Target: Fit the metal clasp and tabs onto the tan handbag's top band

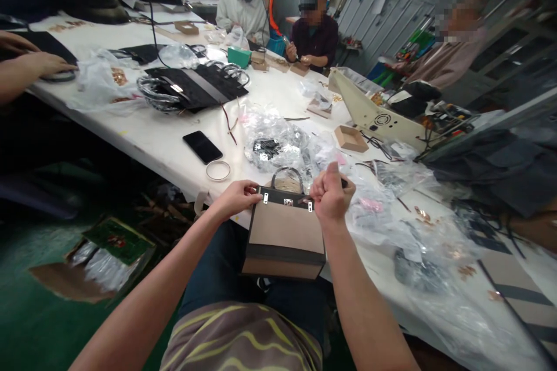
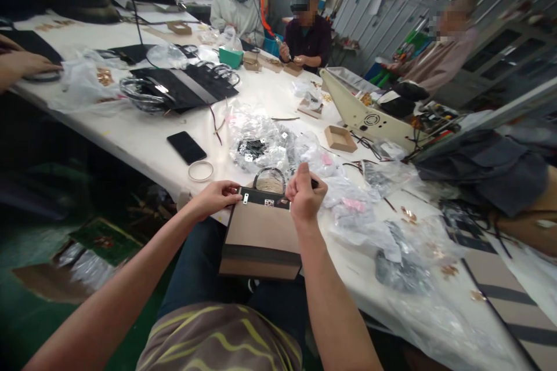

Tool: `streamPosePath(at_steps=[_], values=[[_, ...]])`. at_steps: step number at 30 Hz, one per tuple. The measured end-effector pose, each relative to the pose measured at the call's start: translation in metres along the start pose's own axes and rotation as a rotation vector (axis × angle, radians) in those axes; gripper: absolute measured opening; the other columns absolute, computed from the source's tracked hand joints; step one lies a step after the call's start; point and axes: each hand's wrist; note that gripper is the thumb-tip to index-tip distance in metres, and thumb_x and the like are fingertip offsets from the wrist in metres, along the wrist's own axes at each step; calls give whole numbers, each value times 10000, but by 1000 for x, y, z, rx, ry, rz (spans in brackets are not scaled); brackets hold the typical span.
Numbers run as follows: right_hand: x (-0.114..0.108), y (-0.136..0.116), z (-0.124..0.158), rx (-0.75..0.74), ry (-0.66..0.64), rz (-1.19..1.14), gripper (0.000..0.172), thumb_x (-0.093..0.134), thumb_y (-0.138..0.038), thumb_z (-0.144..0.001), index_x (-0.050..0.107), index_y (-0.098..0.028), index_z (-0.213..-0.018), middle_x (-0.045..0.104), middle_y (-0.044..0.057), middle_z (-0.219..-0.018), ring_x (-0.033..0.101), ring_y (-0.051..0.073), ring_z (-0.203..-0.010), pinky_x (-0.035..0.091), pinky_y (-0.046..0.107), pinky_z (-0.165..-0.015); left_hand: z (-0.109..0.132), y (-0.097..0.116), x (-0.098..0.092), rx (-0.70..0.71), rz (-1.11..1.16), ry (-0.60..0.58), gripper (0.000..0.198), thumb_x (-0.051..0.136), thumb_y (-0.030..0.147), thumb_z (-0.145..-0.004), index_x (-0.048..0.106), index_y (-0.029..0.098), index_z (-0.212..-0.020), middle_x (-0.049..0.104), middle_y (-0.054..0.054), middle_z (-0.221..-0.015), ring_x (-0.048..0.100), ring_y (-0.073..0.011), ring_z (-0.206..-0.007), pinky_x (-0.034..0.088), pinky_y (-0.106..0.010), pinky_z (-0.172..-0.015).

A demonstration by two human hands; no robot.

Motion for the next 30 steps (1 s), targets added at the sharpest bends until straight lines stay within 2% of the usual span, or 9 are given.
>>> streamPosePath(at_steps=[4, 8, 15, 18, 22, 25, 30], values=[[45, 10, 21, -21, -49, 33, 714, 666, -702, -1030, 364, -264, -554, 354, -67, -478, 341, 90, -375, 250, 294, -373, -8, 2, 7, 33, 10, -49, 276, 776, 367, -739, 817, 145, -898, 647, 21, -690, 535, -139, -659, 366, -257, -602], [69, 30, 29, 9, -31, 24, 696, 682, -699, -1021, 428, -267, -538, 391, -58, -482, 375, 96, -385, 278, 309, -391, -9, 1, 7, 32, 11, -50, 208, 743, 351, -727, 767, 152, -782, 583, 38, -630, 487, -126, -612, 301, -263, -571], [75, 48, 30, 4, -49, 119, 671, 659, -696, -1034, 447, -267, -563, 431, -50, -489, 421, 106, -407, 323, 307, -416, -14, -8, 8, 43, 16, -44, 178, 705, 323, -719, 749, 153, -743, 546, 44, -613, 450, -122, -614, 268, -272, -564], [76, 52, 30, -1, -52, 176, 666, 642, -712, -1035, 424, -275, -583, 412, -57, -486, 414, 108, -398, 324, 306, -402, -18, -7, 5, 52, -48, -53, 171, 683, 326, -723, 666, 173, -650, 494, 48, -583, 417, -120, -604, 242, -283, -552], [75, 56, 31, -39, -109, 217, 662, 603, -727, -1049, 413, -277, -602, 415, -60, -489, 426, 110, -400, 352, 301, -406, -21, -1, -2, 52, -145, -115, 273, 687, 378, -715, 551, 196, -563, 419, 49, -553, 372, -116, -589, 202, -294, -540], [73, 57, 30, -52, -124, 188, 655, 620, -722, -1042, 413, -279, -606, 415, -63, -485, 425, 112, -396, 341, 302, -399, -22, 2, -4, 25, -137, -141, 272, 705, 401, -687, 583, 189, -570, 428, 47, -549, 382, -116, -576, 196, -292, -535], [74, 55, 32, -29, -103, 129, 644, 675, -716, -1013, 444, -279, -600, 420, -61, -476, 421, 115, -389, 335, 310, -395, -23, 3, 0, -30, -132, -88, 247, 718, 358, -644, 569, 192, -538, 406, 55, -503, 364, -104, -530, 183, -288, -520]])
Point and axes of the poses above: each hand's wrist, its own z-axis away from the middle knuckle, its own x-axis out of the palm, y = z × x
